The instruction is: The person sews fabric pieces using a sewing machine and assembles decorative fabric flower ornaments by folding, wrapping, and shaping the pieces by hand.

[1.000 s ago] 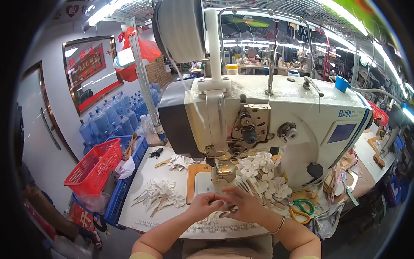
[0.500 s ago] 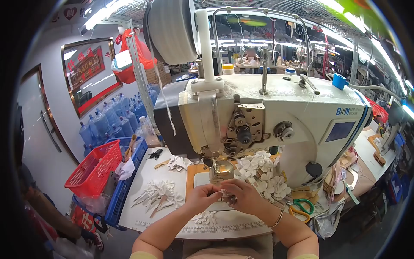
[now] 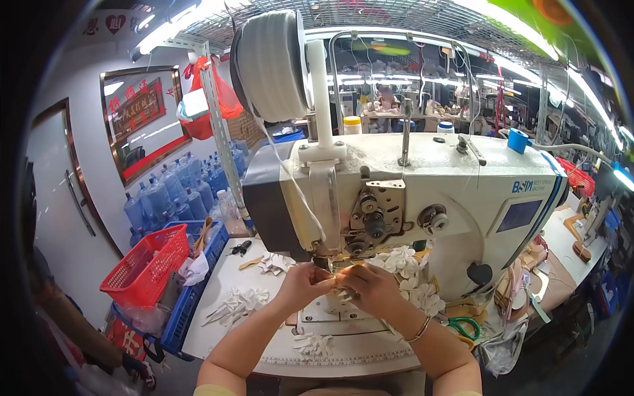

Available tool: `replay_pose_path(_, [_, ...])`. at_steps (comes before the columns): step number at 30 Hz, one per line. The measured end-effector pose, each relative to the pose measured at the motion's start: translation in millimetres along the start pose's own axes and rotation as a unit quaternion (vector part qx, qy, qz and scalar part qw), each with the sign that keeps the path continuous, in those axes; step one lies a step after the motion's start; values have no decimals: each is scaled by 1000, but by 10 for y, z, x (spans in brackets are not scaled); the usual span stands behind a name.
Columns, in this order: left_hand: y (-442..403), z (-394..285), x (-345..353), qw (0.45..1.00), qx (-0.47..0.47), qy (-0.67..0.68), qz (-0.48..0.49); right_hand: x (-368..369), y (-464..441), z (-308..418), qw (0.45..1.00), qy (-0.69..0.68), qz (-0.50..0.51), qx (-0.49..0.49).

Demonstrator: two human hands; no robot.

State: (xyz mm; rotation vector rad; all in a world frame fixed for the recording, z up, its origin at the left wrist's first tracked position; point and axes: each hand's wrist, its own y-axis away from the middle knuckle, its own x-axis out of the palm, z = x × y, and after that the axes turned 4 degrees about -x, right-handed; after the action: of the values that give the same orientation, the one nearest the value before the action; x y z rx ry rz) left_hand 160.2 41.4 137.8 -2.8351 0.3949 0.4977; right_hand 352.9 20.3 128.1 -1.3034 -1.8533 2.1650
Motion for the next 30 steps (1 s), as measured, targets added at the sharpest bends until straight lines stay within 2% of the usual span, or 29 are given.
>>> replay_pose_path(1, [-27, -43, -46, 999, -39, -8, 17, -1, -28, -11, 1000, 7, -4, 23])
replay_pose_path(9, [-167, 114, -94, 995, -2, 76, 57, 4, -70, -144, 995, -75, 9, 59])
replay_pose_path(12, [-207, 185, -68, 998, -7, 36, 41, 1, -104, -187, 993, -91, 17, 68])
replay_pose_path(15, [-258, 261, -55, 997, -12, 79, 12, 12, -98, -196, 989, -103, 34, 96])
replay_pose_path(17, [-234, 155, -86, 991, -65, 110, 25, 23, -92, -203, 986, -127, 28, 103])
replay_pose_path(20, [-267, 211, -84, 986, -51, 158, 24, 3, -99, -193, 984, -129, 29, 119])
replay_pose_path(24, [-345, 263, -91, 987, -50, 148, 33, 0, -106, -191, 985, -131, 25, 111])
replay_pose_path(27, [-381, 396, -110, 980, -95, 162, 63, 12, -100, -174, 976, -163, 20, 141])
replay_pose_path(29, [-350, 395, -95, 957, -100, 260, 75, 34, -79, -188, 976, -166, 21, 141])
replay_pose_path(30, [-342, 389, -86, 958, -99, 261, 72, 42, -75, -194, 975, -169, 21, 142])
